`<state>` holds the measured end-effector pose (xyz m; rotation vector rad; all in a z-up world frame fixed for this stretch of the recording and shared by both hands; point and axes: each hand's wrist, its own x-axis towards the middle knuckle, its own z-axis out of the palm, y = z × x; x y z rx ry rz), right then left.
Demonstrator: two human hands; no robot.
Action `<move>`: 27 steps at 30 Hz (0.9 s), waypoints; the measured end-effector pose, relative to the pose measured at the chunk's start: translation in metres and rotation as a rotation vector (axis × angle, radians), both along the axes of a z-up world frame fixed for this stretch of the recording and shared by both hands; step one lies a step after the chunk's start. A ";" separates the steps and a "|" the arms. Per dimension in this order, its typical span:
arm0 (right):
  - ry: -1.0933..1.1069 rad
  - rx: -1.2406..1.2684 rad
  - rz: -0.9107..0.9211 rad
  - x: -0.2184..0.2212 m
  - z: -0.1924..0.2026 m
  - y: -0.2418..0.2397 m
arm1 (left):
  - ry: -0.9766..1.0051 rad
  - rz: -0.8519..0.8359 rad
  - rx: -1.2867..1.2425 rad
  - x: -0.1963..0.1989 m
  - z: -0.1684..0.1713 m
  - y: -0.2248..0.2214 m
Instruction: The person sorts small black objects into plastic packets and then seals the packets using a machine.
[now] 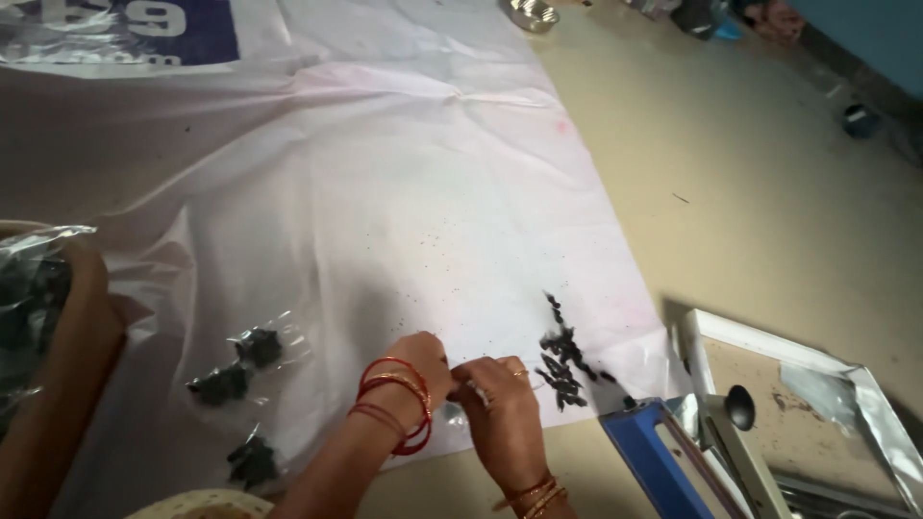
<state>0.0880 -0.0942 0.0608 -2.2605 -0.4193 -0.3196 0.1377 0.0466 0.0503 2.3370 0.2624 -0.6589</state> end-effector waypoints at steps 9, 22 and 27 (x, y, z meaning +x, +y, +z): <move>0.285 0.033 -0.367 0.077 -0.052 -0.101 | 0.062 -0.078 0.110 0.007 -0.015 -0.006; 0.181 -0.272 -0.431 0.187 -0.187 -0.175 | -0.042 -0.874 0.548 0.010 -0.031 -0.015; 0.385 0.166 -0.522 0.212 -0.179 -0.221 | 0.179 -0.177 0.108 0.002 0.005 -0.011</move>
